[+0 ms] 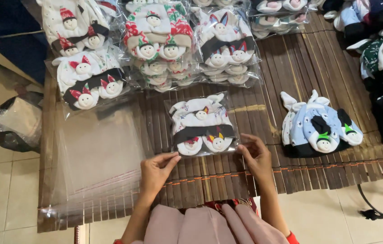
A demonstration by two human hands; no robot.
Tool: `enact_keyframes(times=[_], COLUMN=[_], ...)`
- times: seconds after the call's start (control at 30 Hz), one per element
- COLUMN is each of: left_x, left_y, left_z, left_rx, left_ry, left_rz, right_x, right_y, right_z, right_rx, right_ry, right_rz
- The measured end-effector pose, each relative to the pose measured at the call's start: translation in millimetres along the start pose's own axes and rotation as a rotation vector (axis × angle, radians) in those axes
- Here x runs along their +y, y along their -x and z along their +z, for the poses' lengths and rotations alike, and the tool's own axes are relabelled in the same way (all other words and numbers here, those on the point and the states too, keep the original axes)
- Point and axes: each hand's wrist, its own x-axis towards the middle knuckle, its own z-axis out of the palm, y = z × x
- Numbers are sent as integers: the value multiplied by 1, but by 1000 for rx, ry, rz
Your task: Folding baby hats and placing them into individual plastic bags for packaging.
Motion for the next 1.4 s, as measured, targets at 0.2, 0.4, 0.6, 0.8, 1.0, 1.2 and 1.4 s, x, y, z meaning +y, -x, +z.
enact_keyframes(times=[0.2,0.4,0.6,0.8,1.0,1.2,1.4], left_x=[23,24,-3,-5,58,93,78], left_y=[6,-7,-29,-37,-36,-82,-159], left_z=[10,11,6,24,62,153,282], left_rx=[114,179,53,39,-84,-112,-120], left_ry=[121,129,126,100,122,-71,-83], left_rz=[67,12,-49,23,-26,420,656], right_x=[-11,-14,-4,-5,-37,-68,-60], right_y=[-12,-26,-29,-19,-26,-61,-161], right_z=[7,26,33,19,-28,-110,-190], right_rx=[44,1,-34,-33,21,225,381], right_ry=[32,48,-112,-116,46,276,673], right_rz=[-6,-9,9,55,-52,-264,-336])
